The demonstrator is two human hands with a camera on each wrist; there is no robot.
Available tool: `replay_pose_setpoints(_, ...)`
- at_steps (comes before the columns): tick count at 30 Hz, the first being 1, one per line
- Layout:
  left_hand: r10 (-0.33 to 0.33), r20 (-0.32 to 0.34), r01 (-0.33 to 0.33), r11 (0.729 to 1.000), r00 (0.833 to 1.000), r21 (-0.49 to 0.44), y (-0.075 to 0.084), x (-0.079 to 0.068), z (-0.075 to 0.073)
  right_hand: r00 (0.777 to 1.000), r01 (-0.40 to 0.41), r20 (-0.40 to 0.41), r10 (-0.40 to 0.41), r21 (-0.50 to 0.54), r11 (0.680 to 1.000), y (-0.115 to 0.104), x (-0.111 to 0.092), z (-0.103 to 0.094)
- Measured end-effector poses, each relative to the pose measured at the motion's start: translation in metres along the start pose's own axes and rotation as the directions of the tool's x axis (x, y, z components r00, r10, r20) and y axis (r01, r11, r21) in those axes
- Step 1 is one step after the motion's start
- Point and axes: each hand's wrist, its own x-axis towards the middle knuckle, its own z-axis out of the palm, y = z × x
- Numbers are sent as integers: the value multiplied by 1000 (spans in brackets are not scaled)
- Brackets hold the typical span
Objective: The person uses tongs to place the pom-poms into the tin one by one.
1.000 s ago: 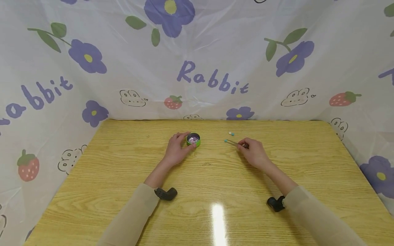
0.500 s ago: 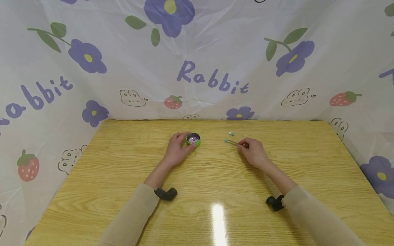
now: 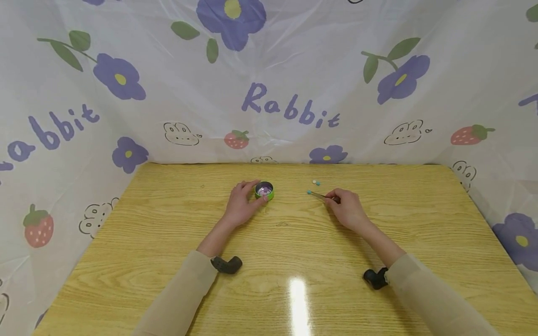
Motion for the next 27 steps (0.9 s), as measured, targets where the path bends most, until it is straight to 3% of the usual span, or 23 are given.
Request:
replay_pose_setpoints(18,21,-11,-21,999,1000,25,0,0,0,998,42,-42,-43,-25,999,1,1,4)
replay_pose_setpoints(27,16,-11,-16,1000,1000,23,1,0,0,998,57,7,-57,17,998,-12,3,5)
